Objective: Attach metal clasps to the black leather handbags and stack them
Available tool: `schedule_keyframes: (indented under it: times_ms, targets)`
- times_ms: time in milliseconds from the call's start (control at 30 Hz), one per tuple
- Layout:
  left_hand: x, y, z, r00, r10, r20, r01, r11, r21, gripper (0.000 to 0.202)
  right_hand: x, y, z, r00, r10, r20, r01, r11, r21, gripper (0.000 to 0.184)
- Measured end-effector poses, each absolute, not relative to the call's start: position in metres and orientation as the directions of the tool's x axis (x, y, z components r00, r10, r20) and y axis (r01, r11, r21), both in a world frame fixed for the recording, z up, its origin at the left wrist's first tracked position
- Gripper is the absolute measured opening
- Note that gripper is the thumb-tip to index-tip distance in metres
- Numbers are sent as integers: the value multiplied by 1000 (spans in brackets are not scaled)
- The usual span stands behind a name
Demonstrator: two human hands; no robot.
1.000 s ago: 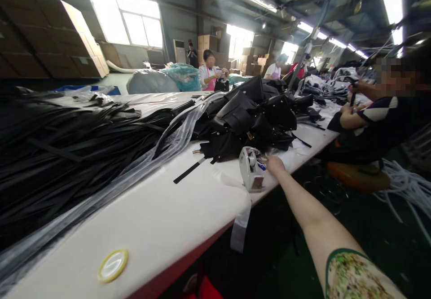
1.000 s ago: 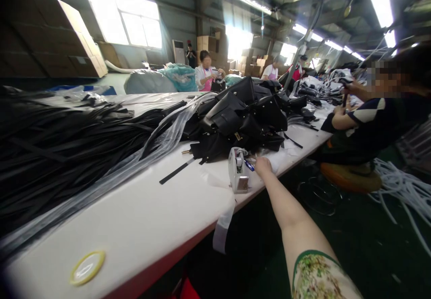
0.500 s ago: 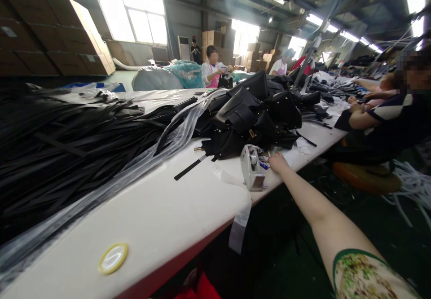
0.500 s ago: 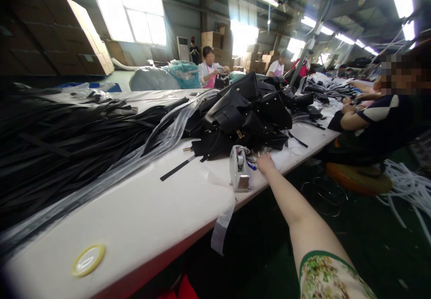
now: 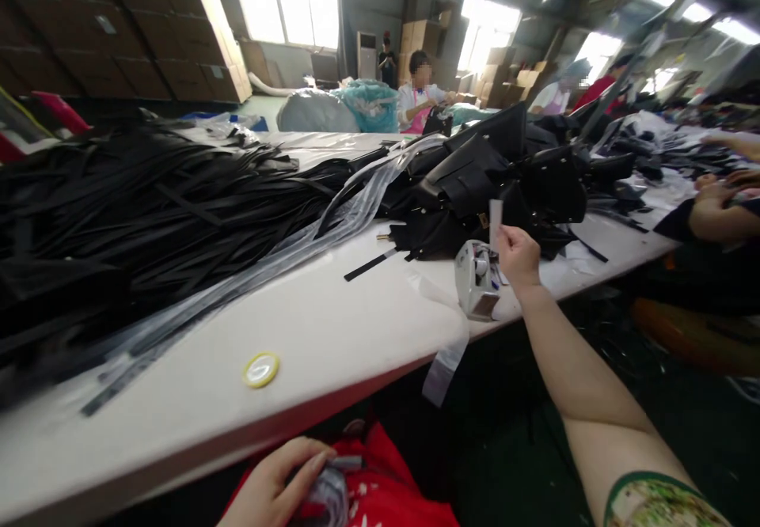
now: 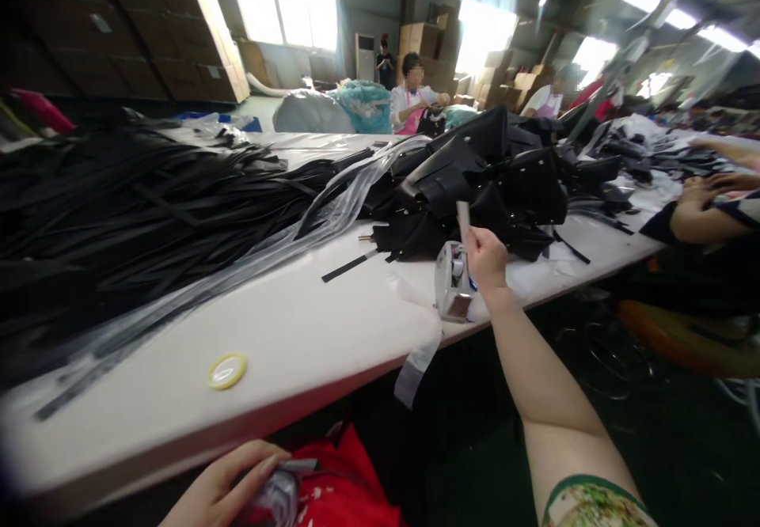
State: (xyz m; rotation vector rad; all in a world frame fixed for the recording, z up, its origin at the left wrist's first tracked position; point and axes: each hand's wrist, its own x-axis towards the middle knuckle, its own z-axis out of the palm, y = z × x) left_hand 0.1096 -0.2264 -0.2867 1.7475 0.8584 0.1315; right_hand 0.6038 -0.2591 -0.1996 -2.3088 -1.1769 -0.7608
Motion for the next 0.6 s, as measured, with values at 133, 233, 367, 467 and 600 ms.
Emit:
schedule_keyframes:
  times_ms: [133, 233, 367, 467, 600]
  targets:
    - [110, -232, -276, 741, 604, -294, 467, -149, 872, 41, 469, -233, -235, 131, 892, 432, 988, -154, 17, 29]
    - [104, -234, -275, 741, 612, -278, 471, -177, 864, 40, 402, -218, -285, 82, 968, 236, 997, -83, -7, 26]
    - [89, -234, -278, 753, 613, -240, 442, -201, 874, 36, 392, -204, -328, 128, 968, 217, 964, -69, -258, 21]
    - [81, -232, -280, 748, 626, -221, 422, -193, 886, 36, 408, -201, -335, 137, 964, 230, 896, -21, -444, 20]
    - [78, -231, -283, 747, 627, -222, 393, -147, 908, 37, 416, -203, -333, 143, 964, 224, 853, -6, -522, 19]
